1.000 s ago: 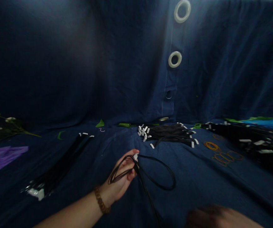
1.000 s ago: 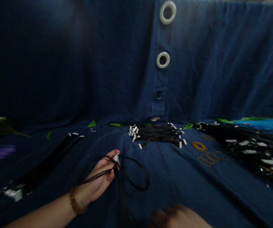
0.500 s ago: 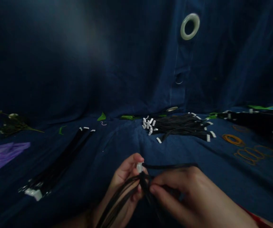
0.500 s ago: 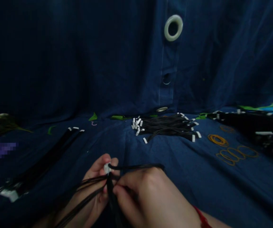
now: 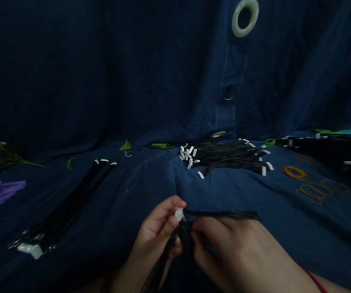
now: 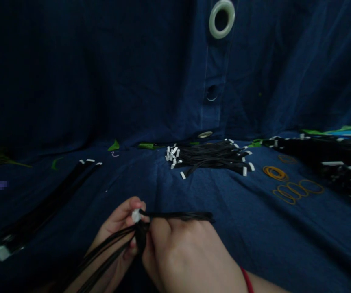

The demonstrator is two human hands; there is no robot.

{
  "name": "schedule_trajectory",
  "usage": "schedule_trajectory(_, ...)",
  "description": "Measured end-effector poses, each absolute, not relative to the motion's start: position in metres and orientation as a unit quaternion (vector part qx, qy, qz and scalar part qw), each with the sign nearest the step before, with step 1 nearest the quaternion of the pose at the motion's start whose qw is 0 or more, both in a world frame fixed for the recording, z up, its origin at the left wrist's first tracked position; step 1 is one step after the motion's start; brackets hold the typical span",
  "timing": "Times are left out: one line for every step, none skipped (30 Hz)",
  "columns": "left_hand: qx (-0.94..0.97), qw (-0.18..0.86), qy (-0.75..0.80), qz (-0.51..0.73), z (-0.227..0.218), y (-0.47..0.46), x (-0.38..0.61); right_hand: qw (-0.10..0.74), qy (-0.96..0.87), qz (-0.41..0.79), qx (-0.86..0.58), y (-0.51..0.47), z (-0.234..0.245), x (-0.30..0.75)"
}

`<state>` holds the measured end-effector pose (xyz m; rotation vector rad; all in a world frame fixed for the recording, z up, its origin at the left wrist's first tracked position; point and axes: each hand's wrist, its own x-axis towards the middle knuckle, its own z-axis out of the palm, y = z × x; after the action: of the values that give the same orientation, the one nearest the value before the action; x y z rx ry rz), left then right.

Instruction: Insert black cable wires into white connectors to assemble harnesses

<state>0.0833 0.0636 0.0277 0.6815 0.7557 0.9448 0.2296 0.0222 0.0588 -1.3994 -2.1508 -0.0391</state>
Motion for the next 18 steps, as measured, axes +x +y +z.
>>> schedule_trajectory(0.316,0.766,0.352,0.436,0.026,0.065,0.084,0.265,-0.808,-0.014,-0.526,0.023,0.058,0.23)
schedule_trajectory(0.316,0.763,0.354,0.438,0.024,0.066,0.085,0.253,-0.808,-0.003,-0.533,0.024,0.057,0.23)
schedule_trajectory(0.316,0.761,0.353,0.443,0.023,0.066,0.086,0.243,-0.802,0.018,-0.545,0.026,0.057,0.23)
schedule_trajectory(0.31,0.762,0.351,0.448,0.022,0.067,0.087,0.236,-0.79,0.046,-0.564,0.027,0.058,0.23)
schedule_trajectory(0.301,0.765,0.347,0.451,0.021,0.067,0.088,0.228,-0.776,0.076,-0.583,0.028,0.059,0.23)
schedule_trajectory(0.291,0.769,0.346,0.452,0.021,0.066,0.089,0.219,-0.761,0.104,-0.601,0.029,0.06,0.231)
schedule_trajectory(0.283,0.772,0.347,0.452,0.021,0.066,0.089,0.21,-0.752,0.13,-0.611,0.03,0.061,0.232)
schedule_trajectory(0.278,0.772,0.352,0.451,0.02,0.065,0.089,0.206,-0.748,0.151,-0.612,0.031,0.062,0.233)
schedule_trajectory(0.274,0.77,0.358,0.453,0.02,0.065,0.088,0.209,-0.747,0.173,-0.607,0.032,0.064,0.235)
schedule_trajectory(0.271,0.764,0.365,0.457,0.018,0.065,0.088,0.221,-0.745,0.202,-0.596,0.033,0.066,0.238)
schedule_trajectory(0.267,0.757,0.372,0.466,0.017,0.065,0.087,0.237,-0.737,0.253,-0.581,0.034,0.069,0.241)
schedule_trajectory(0.26,0.75,0.378,0.477,0.015,0.066,0.086,0.247,-0.719,0.328,-0.561,0.034,0.074,0.246)
schedule_trajectory(0.252,0.746,0.381,0.485,0.013,0.067,0.085,0.251,-0.689,0.414,-0.539,0.035,0.08,0.252)
schedule_trajectory(0.244,0.745,0.38,0.49,0.012,0.069,0.085,0.254,-0.651,0.501,-0.511,0.034,0.088,0.259)
schedule_trajectory(0.236,0.747,0.379,0.493,0.011,0.071,0.084,0.254,-0.609,0.584,-0.473,0.034,0.096,0.266)
schedule_trajectory(0.229,0.75,0.377,0.493,0.011,0.073,0.084,0.269,-0.576,0.634,-0.44,0.032,0.105,0.274)
schedule_trajectory(0.221,0.752,0.377,0.493,0.012,0.075,0.085,0.311,-0.553,0.663,-0.398,0.031,0.114,0.282)
schedule_trajectory(0.212,0.753,0.381,0.494,0.013,0.076,0.085,0.353,-0.543,0.664,-0.373,0.03,0.121,0.29)
